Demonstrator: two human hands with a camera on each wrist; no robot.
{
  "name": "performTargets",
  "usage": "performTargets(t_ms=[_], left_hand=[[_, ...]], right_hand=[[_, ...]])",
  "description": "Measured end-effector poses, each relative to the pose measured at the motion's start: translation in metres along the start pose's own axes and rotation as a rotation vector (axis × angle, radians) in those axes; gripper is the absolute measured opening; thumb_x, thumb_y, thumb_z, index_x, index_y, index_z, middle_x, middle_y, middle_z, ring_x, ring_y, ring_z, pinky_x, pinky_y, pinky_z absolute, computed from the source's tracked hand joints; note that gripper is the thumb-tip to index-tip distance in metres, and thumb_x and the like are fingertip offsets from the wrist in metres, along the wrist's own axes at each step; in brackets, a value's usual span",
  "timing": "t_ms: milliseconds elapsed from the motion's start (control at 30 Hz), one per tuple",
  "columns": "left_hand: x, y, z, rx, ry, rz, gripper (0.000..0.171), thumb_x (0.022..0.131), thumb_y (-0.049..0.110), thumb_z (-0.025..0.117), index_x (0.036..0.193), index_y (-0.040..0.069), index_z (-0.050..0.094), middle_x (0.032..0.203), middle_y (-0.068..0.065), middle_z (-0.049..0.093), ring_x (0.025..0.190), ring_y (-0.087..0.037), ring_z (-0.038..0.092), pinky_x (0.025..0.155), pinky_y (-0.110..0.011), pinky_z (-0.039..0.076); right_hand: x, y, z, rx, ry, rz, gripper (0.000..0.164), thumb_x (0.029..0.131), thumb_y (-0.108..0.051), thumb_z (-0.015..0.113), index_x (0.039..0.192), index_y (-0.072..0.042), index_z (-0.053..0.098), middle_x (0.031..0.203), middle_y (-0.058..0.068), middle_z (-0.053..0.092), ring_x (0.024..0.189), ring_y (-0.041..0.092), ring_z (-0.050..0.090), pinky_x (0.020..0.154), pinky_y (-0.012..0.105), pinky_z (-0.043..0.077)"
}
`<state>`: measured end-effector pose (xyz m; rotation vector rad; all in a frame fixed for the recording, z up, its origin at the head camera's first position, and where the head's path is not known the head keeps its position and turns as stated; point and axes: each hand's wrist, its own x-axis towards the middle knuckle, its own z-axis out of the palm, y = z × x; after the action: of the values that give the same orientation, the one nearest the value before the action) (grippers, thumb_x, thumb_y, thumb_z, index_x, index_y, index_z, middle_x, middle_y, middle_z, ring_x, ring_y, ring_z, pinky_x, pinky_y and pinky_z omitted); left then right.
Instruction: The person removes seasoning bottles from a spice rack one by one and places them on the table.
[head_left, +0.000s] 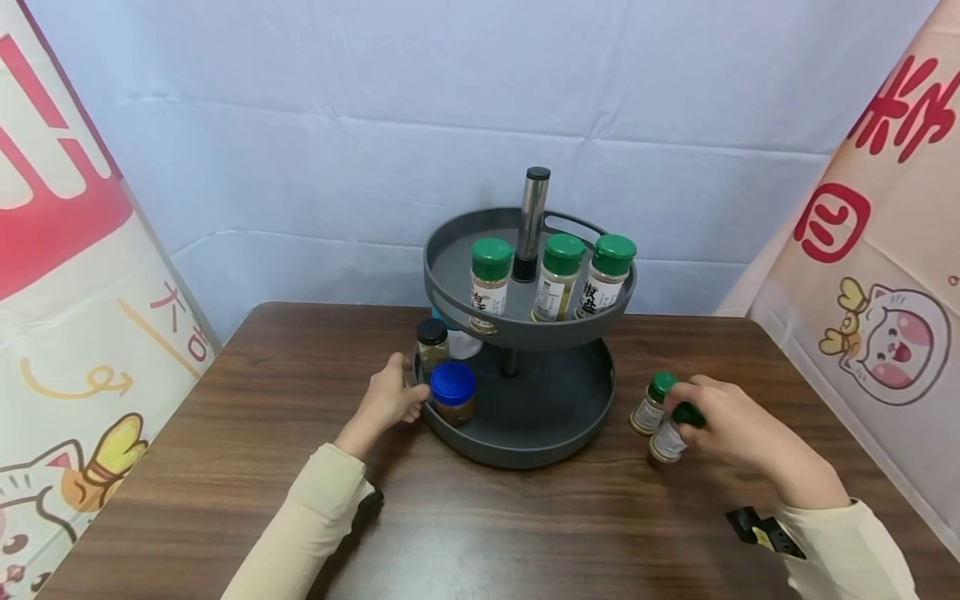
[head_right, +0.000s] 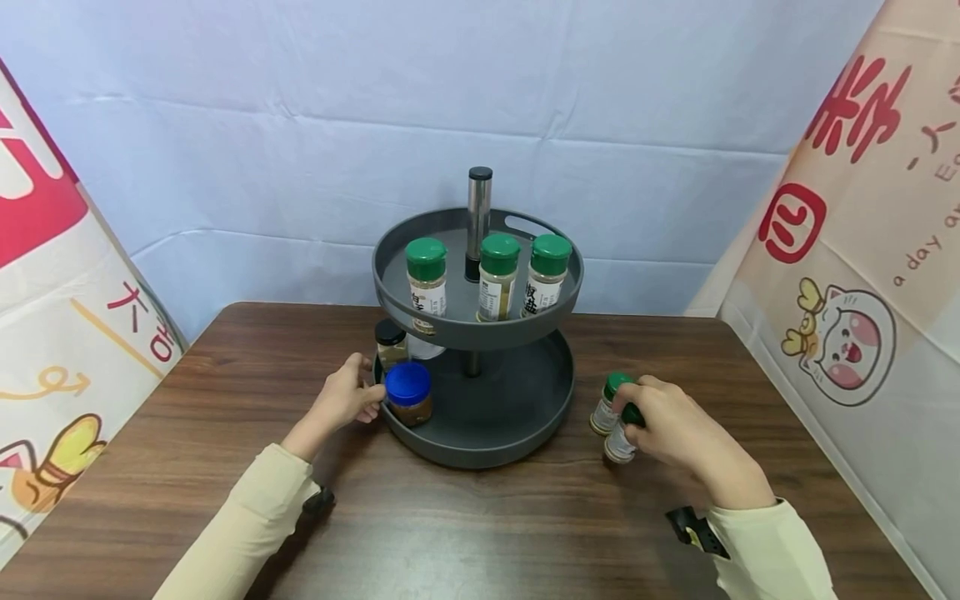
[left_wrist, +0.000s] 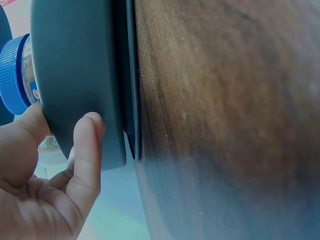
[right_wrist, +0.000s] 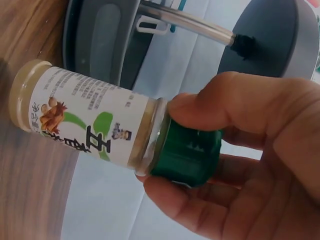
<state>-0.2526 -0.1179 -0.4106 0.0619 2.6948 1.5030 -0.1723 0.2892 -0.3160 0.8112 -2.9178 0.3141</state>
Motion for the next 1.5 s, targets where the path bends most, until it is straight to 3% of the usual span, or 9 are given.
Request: performTargets(t_ms=[367,667,1100,1500], left_hand=[[0.001,-0.001,0.0,0.021,-0.002,0.002,0.049,0.08,0.009,0.06,0.122,0.0,0.037,0.066,-0.012,0.061,0.051,-0.019,0.058,0.046,-0.031,0.053],[0.002,0.0,0.0,0.022,0.002,-0.001,0.048,0.08,0.009,0.06,0.122,0.0,0.037,0.066,-0.012,0.061,0.051,-0.019,0.058,0.047,-0.03,0.053],[0.001,0.0,0.0,0.021,0.002,0.004,0.049,0.079,0.008,0.06,0.122,-0.002,0.037,0.066,-0.012,0.061,0.05,-0.019,0.058,0.046,-0.031,0.053],[-0.001,0.001,0.001,0.02,0.006,0.006,0.048,0.079,0.008,0.06,0.12,-0.001,0.037,0.065,-0.012,0.061,0.05,-0.018,0.058,0.046,-0.031,0.053]], right_hand=[[-0.01,0.025,0.004,-0.036,0.029,0.051,0.02,0.069,-0.001,0.071,0.085,-0.011,0.063,0.081,0.006,0.056,0.067,0.017,0.048,0.054,0.039,0.043],[-0.012,0.044,0.006,-0.031,-0.017,0.122,0.019,0.069,-0.002,0.069,0.086,-0.007,0.062,0.081,0.01,0.057,0.068,0.021,0.05,0.057,0.043,0.043],[-0.014,0.068,0.004,-0.039,-0.016,0.196,0.019,0.068,-0.002,0.066,0.087,-0.004,0.063,0.08,0.012,0.061,0.068,0.023,0.051,0.058,0.044,0.043],[-0.011,0.078,0.011,0.029,-0.049,0.256,0.019,0.071,-0.001,0.064,0.09,0.001,0.061,0.082,0.017,0.061,0.07,0.026,0.052,0.058,0.045,0.044]])
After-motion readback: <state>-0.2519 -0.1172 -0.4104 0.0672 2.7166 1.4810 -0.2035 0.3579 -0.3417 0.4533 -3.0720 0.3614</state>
